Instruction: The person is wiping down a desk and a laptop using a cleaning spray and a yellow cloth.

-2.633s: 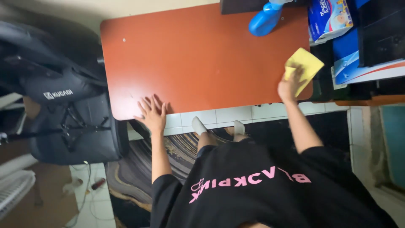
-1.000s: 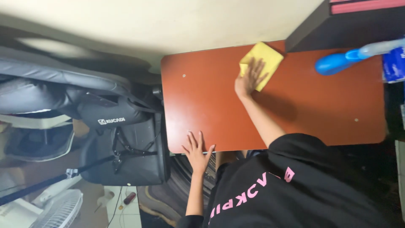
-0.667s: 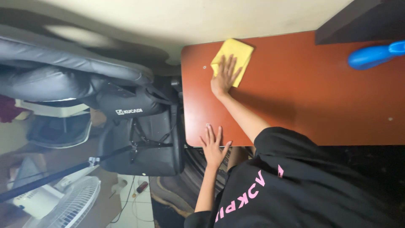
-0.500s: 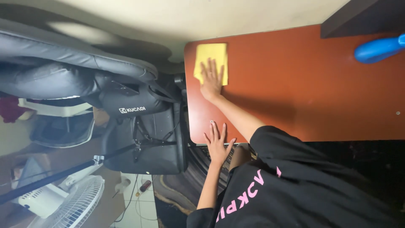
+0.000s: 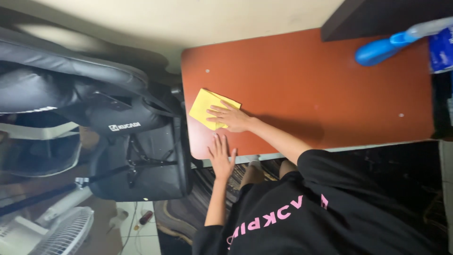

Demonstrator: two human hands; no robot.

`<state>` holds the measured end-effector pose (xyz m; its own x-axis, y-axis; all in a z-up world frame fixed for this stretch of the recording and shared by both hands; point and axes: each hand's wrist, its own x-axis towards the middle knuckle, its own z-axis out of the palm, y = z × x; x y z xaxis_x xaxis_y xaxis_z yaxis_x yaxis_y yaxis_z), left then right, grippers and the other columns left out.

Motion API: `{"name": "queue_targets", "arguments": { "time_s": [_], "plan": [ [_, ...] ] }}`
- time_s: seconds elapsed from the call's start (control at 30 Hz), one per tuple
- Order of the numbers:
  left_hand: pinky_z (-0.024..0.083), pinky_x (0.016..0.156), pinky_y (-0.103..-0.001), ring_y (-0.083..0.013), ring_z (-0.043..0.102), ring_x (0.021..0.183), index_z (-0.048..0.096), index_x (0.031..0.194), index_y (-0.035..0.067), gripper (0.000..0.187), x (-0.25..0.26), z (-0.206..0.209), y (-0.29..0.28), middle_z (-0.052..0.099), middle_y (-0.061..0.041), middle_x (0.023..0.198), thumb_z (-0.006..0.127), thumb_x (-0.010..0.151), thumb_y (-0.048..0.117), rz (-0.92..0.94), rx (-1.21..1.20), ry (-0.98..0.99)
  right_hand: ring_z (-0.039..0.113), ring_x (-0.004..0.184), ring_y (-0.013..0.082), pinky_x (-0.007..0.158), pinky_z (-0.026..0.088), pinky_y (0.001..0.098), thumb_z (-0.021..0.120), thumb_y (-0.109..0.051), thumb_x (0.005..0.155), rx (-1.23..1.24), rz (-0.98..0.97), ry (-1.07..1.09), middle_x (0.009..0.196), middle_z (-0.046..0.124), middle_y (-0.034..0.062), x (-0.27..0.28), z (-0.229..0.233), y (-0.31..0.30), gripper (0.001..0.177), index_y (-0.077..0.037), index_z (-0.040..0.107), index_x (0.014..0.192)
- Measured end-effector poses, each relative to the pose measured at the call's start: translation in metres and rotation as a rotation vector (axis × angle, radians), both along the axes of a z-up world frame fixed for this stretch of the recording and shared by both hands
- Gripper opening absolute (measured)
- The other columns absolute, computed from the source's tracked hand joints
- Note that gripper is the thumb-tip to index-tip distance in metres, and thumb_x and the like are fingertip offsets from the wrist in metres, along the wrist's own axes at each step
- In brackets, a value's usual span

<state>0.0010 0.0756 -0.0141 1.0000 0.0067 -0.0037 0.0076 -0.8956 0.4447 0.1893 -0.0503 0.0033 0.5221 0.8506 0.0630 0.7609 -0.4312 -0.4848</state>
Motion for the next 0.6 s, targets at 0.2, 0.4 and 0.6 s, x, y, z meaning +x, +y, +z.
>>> {"name": "queue_targets", "arguments": {
  "time_s": [0.2,0.4,0.6],
  "plan": [
    [0.010,0.124,-0.064,-0.0351,0.022,0.158,0.030,0.163,0.011,0.076,0.000,0.000,-0.022,0.025,-0.020,0.170,0.051,0.102,0.049,0.038,0.144,-0.039,0.017,0.158,0.0195,0.129,0.006,0.0510,0.072,-0.020,0.087,-0.099,-0.015,0.066,0.169,0.025,-0.0008,-0.021,0.022,-0.097,0.078,-0.029,0.039,0.157],
    [0.006,0.119,-0.071,-0.0384,0.016,0.159,0.030,0.163,0.009,0.085,0.003,-0.006,-0.055,0.021,-0.022,0.170,0.052,0.098,0.059,0.228,0.137,-0.016,0.016,0.159,0.0194,0.129,0.005,0.0501,0.068,-0.012,0.088,-0.183,-0.159,0.045,0.171,0.023,0.0003,-0.045,0.027,-0.217,0.081,-0.030,0.035,0.160],
    [0.002,0.120,-0.073,-0.0406,0.006,0.160,0.024,0.165,0.005,0.094,0.011,-0.026,-0.084,0.012,-0.026,0.172,0.053,0.098,0.063,0.381,0.070,0.029,0.014,0.160,0.0195,0.130,0.003,0.0497,0.063,-0.010,0.092,-0.293,-0.444,0.027,0.173,0.021,0.0004,-0.082,0.023,-0.367,0.080,-0.031,0.033,0.163]
  ]
}}
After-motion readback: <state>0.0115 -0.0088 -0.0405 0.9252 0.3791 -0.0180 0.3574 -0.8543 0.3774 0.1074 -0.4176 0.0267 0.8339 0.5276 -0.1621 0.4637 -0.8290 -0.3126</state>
